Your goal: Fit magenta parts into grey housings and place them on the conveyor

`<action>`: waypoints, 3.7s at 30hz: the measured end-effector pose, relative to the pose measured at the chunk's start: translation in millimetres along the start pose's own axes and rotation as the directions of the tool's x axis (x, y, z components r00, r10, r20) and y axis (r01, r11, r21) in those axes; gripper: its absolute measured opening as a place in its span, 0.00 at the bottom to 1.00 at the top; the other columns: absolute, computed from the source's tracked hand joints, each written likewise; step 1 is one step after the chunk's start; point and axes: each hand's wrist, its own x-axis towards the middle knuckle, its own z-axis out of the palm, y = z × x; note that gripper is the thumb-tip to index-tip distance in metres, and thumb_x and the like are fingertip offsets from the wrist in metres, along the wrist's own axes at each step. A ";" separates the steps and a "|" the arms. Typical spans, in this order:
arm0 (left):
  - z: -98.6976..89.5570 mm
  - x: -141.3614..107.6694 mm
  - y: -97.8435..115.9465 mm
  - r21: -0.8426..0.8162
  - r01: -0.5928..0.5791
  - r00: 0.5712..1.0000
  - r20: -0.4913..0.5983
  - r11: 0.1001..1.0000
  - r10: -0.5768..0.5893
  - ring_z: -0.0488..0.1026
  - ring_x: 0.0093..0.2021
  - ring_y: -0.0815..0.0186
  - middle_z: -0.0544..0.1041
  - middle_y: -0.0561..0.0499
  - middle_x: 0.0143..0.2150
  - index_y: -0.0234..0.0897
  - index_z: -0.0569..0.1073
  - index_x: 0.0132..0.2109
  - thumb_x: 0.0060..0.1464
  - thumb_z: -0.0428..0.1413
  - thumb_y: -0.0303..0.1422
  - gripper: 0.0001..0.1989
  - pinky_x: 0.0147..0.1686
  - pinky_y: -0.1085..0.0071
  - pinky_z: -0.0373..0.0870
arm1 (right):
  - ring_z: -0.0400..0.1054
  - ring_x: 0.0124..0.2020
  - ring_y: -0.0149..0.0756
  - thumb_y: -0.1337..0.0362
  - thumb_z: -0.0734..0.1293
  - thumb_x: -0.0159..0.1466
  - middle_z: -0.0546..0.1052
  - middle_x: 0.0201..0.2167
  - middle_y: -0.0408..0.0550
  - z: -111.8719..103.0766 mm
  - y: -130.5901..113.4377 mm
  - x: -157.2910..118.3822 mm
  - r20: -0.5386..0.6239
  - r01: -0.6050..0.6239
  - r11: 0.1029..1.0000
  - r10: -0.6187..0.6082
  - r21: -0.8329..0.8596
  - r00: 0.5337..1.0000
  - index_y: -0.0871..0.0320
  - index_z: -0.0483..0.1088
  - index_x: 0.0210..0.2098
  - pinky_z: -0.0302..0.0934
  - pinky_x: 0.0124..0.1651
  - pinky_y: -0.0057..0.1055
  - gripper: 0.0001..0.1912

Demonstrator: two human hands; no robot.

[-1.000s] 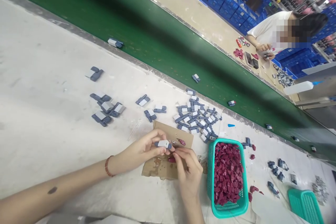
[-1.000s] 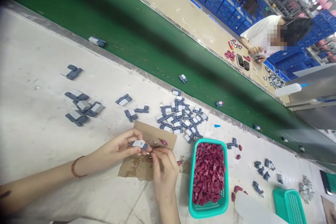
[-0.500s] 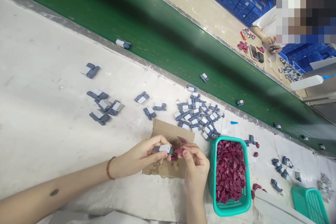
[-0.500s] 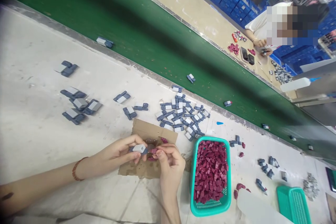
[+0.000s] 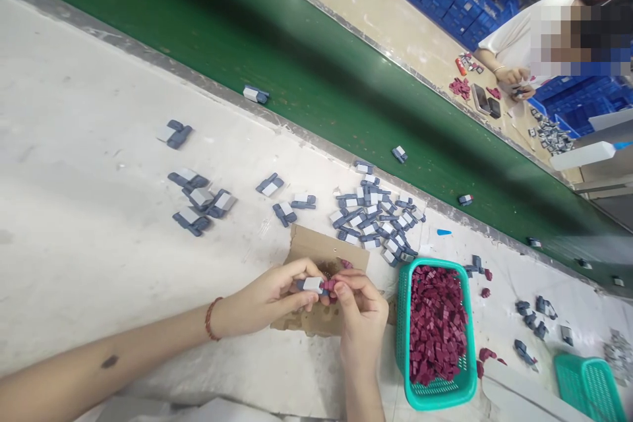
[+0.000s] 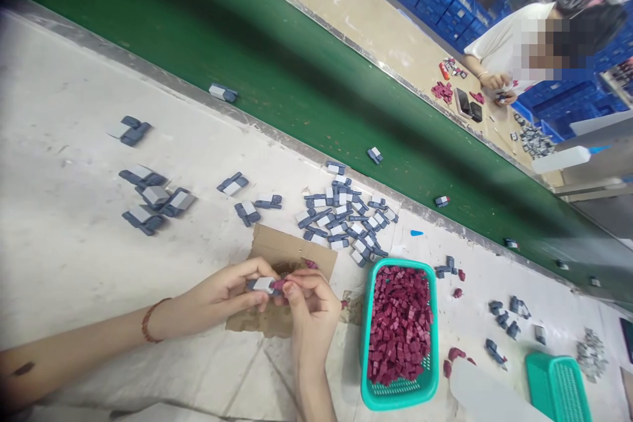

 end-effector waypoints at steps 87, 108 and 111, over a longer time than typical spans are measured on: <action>-20.2 5.4 12.2 0.016 -0.033 0.971 -0.235 0.999 0.036 0.75 0.37 0.62 0.77 0.49 0.36 0.36 0.70 0.34 0.41 0.67 0.38 0.17 0.40 0.65 0.73 | 0.68 0.28 0.37 0.69 0.54 0.68 0.73 0.26 0.46 -16.5 2.5 3.7 0.546 0.575 0.455 -0.208 -0.680 0.811 0.55 0.64 0.29 0.59 0.30 0.29 0.13; -20.6 4.2 4.6 -0.014 0.080 0.996 -0.031 0.997 -0.080 0.68 0.25 0.68 0.71 0.55 0.24 0.35 0.71 0.51 0.53 0.57 0.47 0.24 0.29 0.71 0.66 | 0.69 0.23 0.33 0.58 0.66 0.63 0.74 0.22 0.43 -23.6 -2.4 1.8 0.174 0.098 0.928 -0.036 -0.359 0.984 0.57 0.69 0.29 0.62 0.26 0.26 0.10; -19.9 2.1 2.8 0.028 0.102 0.994 -0.028 0.994 -0.101 0.63 0.22 0.70 0.67 0.57 0.22 0.34 0.71 0.51 0.53 0.55 0.49 0.26 0.24 0.73 0.61 | 0.68 0.21 0.31 0.56 0.68 0.61 0.73 0.21 0.42 -18.8 -3.9 2.5 0.161 0.045 0.978 -0.011 -0.206 0.987 0.57 0.70 0.28 0.62 0.24 0.25 0.11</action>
